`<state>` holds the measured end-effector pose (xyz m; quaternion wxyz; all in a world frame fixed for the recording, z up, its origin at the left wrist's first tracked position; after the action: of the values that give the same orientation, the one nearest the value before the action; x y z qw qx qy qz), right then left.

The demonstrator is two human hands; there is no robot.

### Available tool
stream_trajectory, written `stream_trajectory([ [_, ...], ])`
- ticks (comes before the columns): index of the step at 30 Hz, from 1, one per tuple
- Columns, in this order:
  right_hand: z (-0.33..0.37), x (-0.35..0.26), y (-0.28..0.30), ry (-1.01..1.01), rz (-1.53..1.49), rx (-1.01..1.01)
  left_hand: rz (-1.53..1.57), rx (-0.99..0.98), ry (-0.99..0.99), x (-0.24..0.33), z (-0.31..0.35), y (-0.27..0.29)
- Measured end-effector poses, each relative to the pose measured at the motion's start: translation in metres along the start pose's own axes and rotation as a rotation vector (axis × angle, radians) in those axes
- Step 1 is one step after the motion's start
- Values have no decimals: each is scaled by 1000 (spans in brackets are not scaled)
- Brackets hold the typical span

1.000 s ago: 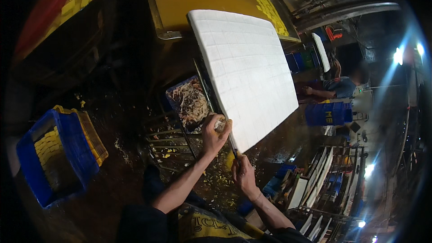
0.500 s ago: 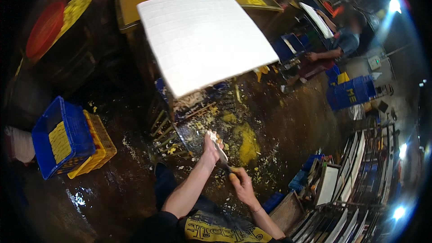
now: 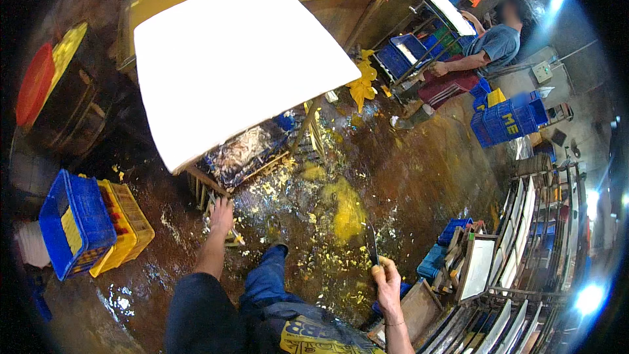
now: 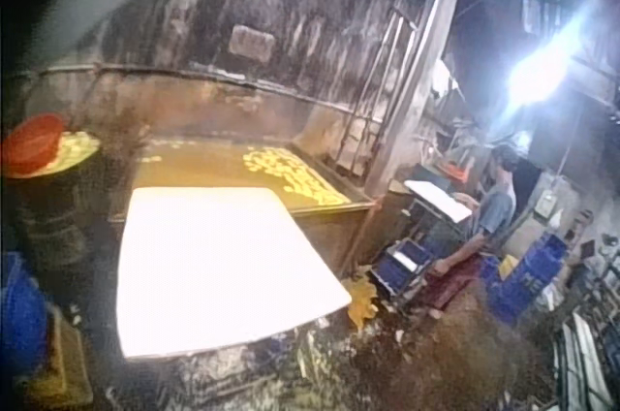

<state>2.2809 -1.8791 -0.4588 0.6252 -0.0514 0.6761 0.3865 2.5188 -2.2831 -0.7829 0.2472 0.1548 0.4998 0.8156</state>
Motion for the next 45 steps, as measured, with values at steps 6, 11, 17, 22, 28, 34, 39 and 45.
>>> stream_trajectory([
  [6,-72,29,-29,-117,123,-253,-484,-339,-253,-14,7,-92],
  [11,-152,3,-71,146,265,-522,-259,-85,-298,-45,27,-58],
  [17,-197,25,-122,199,268,-912,331,-47,-320,13,72,174],
  [22,-239,28,-132,350,-294,-920,707,250,-175,58,145,372],
  [28,-313,-72,-52,805,151,-731,655,784,42,57,252,528],
  [34,-374,-195,-9,665,-290,-520,913,1579,434,-5,334,531],
  [39,-443,-243,-39,266,-604,-577,1772,768,348,-33,207,328],
  [45,-446,-250,-81,93,-396,-926,1978,576,419,-43,139,378],
])
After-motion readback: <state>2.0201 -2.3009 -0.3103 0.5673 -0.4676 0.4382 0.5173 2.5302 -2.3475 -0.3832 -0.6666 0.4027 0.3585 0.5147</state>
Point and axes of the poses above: each hand's wrist, its own z-axis away from the middle knuckle, its own y-axis out of the back of the hand, x = y × z, the point moved 10 cm from there along -z, towards the middle knuckle, and after that the axes turned 11 degrees about y, right-handed, at the moved point
